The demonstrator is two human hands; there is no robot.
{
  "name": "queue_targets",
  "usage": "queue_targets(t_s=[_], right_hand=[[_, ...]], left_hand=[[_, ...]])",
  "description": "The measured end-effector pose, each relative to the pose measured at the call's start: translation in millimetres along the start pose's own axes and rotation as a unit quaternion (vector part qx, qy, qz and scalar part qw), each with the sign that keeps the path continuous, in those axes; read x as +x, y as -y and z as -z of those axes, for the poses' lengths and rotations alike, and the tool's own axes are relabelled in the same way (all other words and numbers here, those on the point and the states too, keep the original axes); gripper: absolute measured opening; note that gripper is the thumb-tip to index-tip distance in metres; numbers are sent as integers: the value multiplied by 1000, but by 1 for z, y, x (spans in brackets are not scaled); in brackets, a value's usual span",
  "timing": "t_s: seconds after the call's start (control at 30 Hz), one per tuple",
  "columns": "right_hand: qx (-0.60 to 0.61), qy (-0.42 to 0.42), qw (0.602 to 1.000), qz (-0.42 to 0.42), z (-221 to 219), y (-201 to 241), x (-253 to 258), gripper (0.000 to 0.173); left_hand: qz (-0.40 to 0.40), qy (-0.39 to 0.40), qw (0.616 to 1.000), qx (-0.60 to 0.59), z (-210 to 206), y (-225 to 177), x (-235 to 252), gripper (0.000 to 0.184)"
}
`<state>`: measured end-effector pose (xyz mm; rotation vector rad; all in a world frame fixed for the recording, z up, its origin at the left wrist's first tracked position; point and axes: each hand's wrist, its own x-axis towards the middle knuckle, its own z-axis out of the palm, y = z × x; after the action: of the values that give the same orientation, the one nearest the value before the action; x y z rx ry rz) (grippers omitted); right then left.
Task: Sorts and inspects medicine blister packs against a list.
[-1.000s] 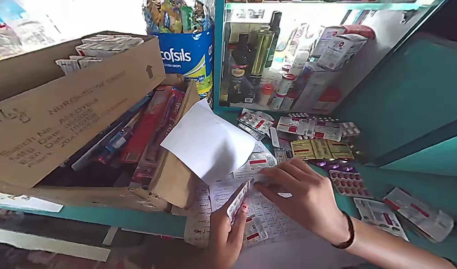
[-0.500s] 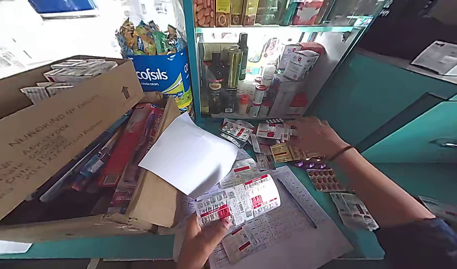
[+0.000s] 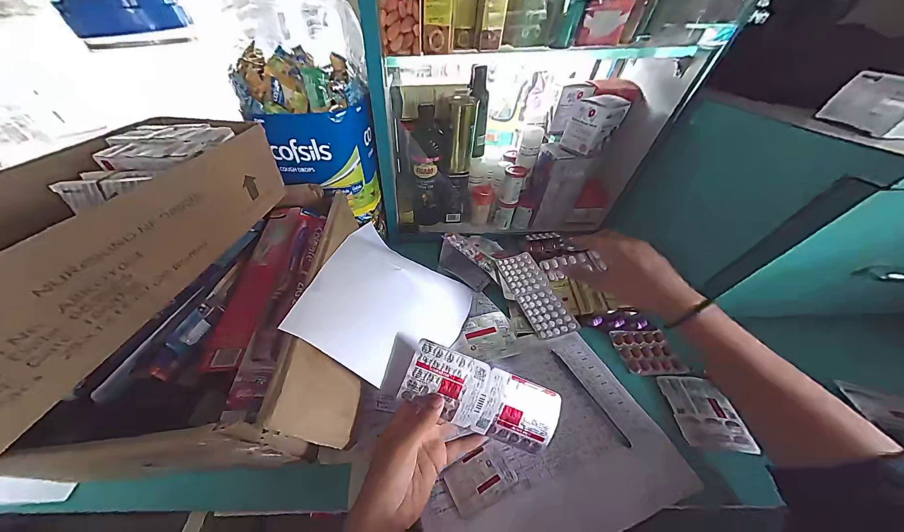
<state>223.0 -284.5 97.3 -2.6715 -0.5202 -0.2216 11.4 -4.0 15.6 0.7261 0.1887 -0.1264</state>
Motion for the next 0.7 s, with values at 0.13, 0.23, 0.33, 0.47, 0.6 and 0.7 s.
queue_targets(t_s=[0.13,0.23,0.33,0.47,0.6,0.7], right_hand=[[-52,117,990,-56,-44,19,-4,73],[-139,177,973,-61,-60,46,-12,79],[-100,170,976,-87,-56,55,-11,49],[-42,26,994,-95,-37,58,-24,24],[117,-162,975,99,-24,86,-91,35],[189,-144,950,202,-40,120,-140,41]], left_hand=[[-1,-1,1000,13,-3,4,2,21],[-14,1,999,41,1,6,3,27],[-28,-4,997,76,2,8,3,30],[-27,-5,997,67,3,8,2,30],[-44,7,999,-5,2,11,4,29],[-60,78,994,-40,3,17,1,31]])
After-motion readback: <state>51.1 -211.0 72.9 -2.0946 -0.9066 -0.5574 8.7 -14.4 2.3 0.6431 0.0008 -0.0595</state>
